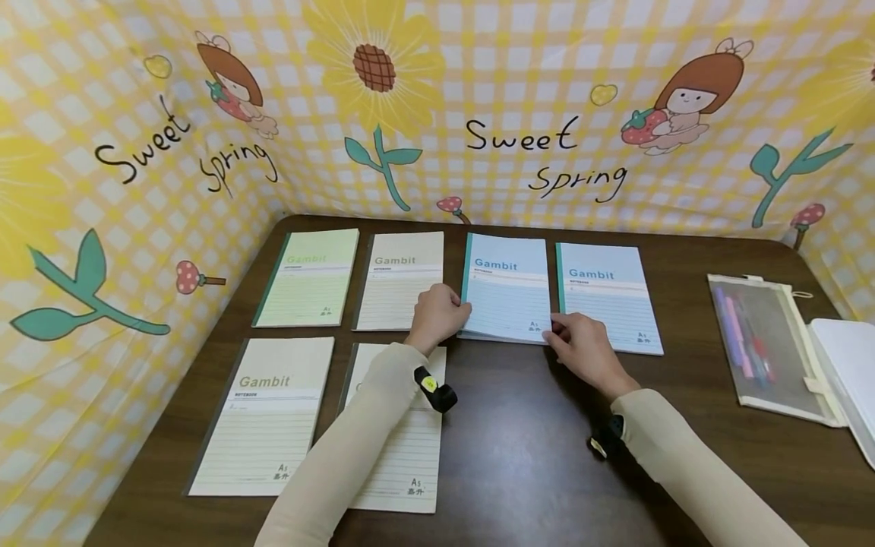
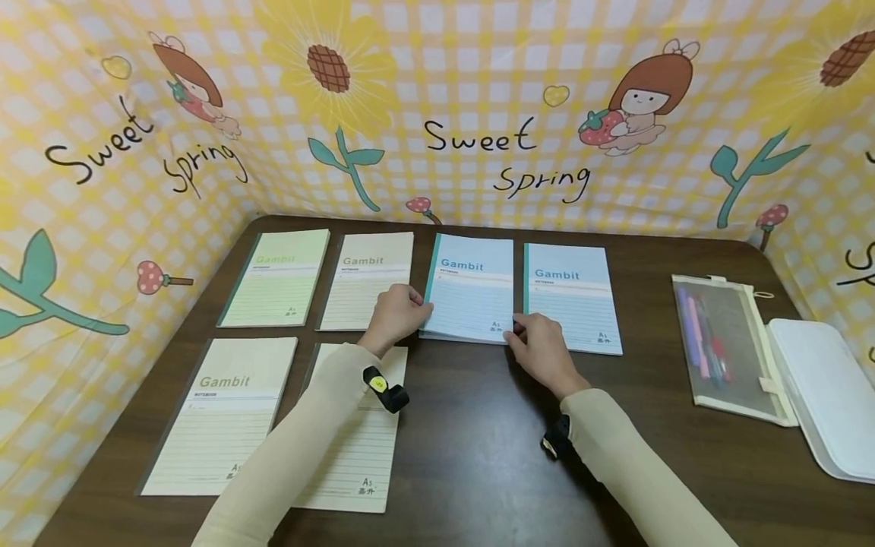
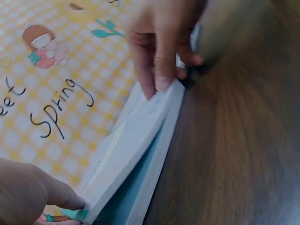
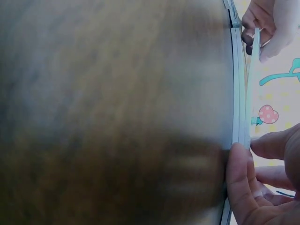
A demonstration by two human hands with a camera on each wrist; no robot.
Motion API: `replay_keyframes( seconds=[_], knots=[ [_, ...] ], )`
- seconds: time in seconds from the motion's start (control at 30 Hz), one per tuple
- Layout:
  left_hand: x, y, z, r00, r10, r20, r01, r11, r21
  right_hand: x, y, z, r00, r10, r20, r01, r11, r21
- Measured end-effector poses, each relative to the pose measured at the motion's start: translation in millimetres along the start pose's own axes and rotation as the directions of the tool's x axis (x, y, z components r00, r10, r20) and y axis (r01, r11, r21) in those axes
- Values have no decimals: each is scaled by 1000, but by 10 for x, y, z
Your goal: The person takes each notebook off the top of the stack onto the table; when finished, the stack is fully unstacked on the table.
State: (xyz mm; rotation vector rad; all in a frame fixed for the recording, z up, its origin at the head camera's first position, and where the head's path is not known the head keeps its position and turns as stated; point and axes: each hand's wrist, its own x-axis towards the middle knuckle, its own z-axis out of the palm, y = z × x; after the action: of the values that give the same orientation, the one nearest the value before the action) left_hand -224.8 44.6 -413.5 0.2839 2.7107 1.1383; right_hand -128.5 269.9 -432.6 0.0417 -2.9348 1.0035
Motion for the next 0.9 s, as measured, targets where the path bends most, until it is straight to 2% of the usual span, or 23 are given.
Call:
replay_keyframes(
  seconds=[0.13, 0.33, 0.43, 0.6, 0.77, 0.9],
  knots=[
    [31, -20, -5, 998, -44, 33, 46, 998, -50, 2, -6, -4, 1000, -1, 2, 1, 1000, -2],
    [97, -34, 11, 995, -63, 81, 71, 993, -99, 11, 3, 3, 1000, -10, -4, 10, 1000, 3],
    [120, -45, 12, 986, -77, 146, 103, 979, -176, 13, 13, 12, 1000, 3, 10, -3, 1000, 15],
    [128, -105, 21, 963, -121, 242, 190, 939, -287, 13, 22, 8, 999, 37, 32, -38, 999, 30],
    [38, -176, -33, 958, -105, 268, 203, 906, -371, 4, 26, -6, 1000, 17, 19, -18, 999, 28],
    [-177, -244, -115, 955, -112, 273, 226, 873, -431, 0, 24, -11, 1000, 6, 21, -6, 1000, 26]
  ],
)
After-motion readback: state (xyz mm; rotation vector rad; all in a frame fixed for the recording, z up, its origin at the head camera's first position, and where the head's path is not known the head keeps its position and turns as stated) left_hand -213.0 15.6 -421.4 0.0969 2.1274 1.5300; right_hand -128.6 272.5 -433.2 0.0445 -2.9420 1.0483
